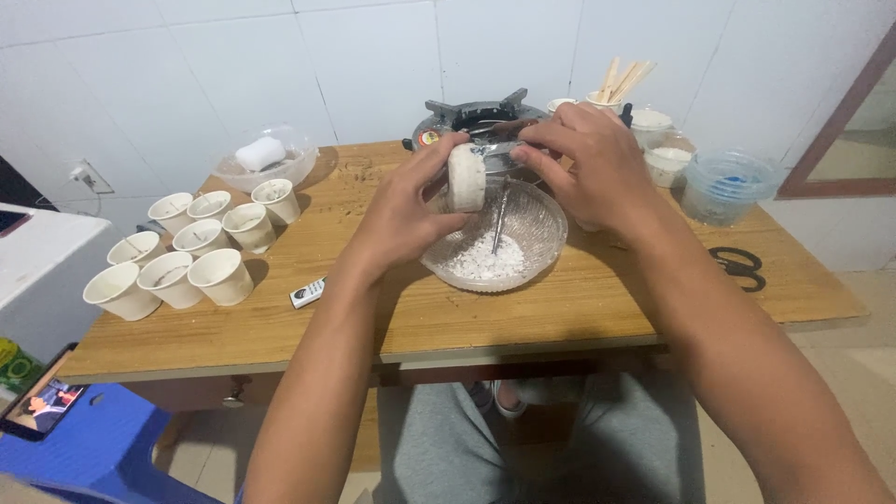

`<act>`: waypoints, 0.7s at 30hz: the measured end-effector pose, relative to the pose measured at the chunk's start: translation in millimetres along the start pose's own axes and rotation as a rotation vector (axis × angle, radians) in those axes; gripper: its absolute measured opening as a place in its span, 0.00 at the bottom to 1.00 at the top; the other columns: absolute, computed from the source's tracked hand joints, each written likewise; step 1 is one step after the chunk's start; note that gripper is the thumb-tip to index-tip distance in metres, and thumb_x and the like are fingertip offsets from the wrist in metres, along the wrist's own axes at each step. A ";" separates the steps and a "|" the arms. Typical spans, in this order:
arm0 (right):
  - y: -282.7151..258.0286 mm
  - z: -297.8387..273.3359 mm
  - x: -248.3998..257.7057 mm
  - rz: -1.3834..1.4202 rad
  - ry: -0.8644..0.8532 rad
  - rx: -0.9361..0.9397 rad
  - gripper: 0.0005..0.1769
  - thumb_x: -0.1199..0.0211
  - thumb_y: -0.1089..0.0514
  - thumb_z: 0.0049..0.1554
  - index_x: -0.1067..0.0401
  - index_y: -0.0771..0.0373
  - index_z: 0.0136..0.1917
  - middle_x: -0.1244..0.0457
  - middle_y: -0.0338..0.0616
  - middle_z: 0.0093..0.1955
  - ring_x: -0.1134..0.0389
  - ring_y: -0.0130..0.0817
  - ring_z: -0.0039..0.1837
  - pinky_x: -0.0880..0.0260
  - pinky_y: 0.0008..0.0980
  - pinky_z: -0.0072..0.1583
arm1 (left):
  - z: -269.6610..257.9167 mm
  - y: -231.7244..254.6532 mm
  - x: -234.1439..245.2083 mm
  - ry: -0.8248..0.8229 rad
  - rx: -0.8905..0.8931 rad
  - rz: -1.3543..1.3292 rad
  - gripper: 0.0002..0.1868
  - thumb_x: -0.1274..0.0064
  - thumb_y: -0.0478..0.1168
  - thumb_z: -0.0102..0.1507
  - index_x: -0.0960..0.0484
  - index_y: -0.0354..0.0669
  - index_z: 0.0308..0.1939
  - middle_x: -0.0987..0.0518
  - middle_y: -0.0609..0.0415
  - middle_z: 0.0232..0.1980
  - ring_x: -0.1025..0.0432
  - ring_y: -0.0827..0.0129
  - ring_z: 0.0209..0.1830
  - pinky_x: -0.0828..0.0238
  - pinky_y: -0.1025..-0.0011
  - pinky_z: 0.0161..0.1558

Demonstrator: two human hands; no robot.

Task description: Scraping a white solid block into a bowl using a small metal tool to create shavings.

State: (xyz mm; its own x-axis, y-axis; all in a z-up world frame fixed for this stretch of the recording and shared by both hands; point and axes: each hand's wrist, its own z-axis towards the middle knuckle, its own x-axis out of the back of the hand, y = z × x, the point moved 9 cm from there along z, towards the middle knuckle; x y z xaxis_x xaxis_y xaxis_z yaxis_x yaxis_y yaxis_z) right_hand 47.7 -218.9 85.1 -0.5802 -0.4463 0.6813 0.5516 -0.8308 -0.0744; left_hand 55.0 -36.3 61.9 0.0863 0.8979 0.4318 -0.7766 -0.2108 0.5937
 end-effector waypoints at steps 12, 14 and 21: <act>1.5 -0.2 -2.1 -0.014 0.004 -0.013 0.12 0.38 0.48 0.68 0.20 0.54 0.57 0.36 0.44 0.39 0.35 0.38 0.45 0.35 0.38 0.54 | -0.3 1.3 0.2 0.000 0.012 0.013 0.46 0.35 0.17 0.44 0.26 0.40 0.66 0.27 0.40 0.67 0.41 0.33 0.71 0.32 0.49 0.64; 3.0 -0.4 -4.4 -0.006 0.011 -0.013 0.12 0.38 0.48 0.69 0.20 0.55 0.57 0.36 0.44 0.38 0.35 0.39 0.45 0.35 0.38 0.54 | -0.6 1.2 0.4 -0.001 0.017 0.007 0.46 0.35 0.17 0.44 0.26 0.40 0.66 0.27 0.40 0.67 0.42 0.33 0.71 0.32 0.49 0.64; 4.1 0.4 -4.3 0.005 0.013 -0.021 0.11 0.38 0.49 0.69 0.20 0.54 0.57 0.35 0.45 0.39 0.34 0.38 0.45 0.34 0.38 0.55 | -0.2 0.8 -0.5 0.004 0.024 0.003 0.45 0.34 0.19 0.44 0.25 0.40 0.66 0.26 0.41 0.67 0.41 0.34 0.70 0.31 0.50 0.64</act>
State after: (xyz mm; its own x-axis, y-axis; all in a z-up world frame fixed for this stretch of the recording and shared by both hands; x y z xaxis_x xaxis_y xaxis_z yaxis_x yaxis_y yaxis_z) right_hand 52.7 -220.3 82.2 -0.5854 -0.4549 0.6711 0.5419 -0.8352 -0.0935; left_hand 54.2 -36.9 62.0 0.0810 0.8988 0.4308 -0.7616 -0.2230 0.6084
